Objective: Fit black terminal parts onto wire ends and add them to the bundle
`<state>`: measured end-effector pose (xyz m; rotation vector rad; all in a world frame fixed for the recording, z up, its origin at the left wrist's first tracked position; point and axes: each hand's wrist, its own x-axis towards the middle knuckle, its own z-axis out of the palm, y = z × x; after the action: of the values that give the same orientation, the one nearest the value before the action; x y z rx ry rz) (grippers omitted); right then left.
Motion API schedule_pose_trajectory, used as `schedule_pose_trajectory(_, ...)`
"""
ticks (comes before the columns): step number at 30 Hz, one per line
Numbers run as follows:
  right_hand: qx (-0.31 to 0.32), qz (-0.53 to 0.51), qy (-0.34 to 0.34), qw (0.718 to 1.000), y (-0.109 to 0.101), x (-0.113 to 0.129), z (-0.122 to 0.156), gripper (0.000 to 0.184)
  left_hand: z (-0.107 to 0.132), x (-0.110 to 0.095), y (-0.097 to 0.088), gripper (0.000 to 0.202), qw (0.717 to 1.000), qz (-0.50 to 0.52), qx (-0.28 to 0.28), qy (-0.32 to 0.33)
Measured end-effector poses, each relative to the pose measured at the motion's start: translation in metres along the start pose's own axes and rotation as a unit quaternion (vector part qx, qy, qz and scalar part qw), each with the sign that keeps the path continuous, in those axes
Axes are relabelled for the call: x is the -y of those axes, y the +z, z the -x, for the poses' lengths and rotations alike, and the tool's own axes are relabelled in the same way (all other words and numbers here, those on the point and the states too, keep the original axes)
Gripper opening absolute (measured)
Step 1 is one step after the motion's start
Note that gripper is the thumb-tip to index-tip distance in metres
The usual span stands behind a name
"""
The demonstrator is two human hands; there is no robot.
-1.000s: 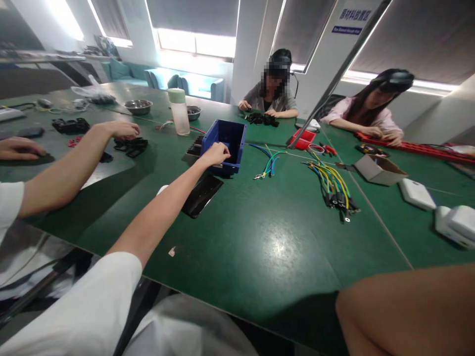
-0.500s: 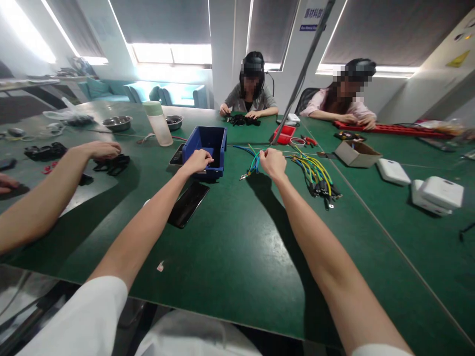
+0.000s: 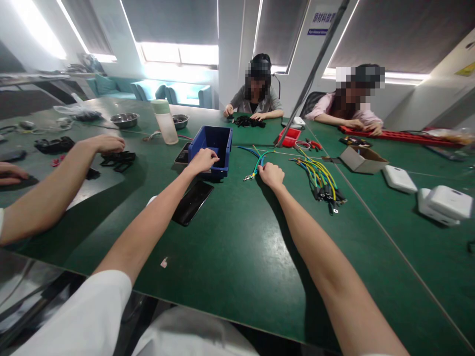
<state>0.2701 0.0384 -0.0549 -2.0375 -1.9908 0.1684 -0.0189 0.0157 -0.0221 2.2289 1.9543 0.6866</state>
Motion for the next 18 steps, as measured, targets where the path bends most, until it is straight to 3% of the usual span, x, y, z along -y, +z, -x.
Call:
schedule_pose_trajectory(9,0.022,-0.092,0.033,0.995,0.002,-0.012,-0.015,0.044,-0.002,0.004,0.002,0.019,0.999,0.018,-0.015,0.023)
schedule_pose_trajectory(18,0.008,-0.225,-0.011,0.974,0.005,-0.032,-0.014,0.040,-0.001,0.001,-0.001,0.018,0.998,0.065,-0.001,0.002)
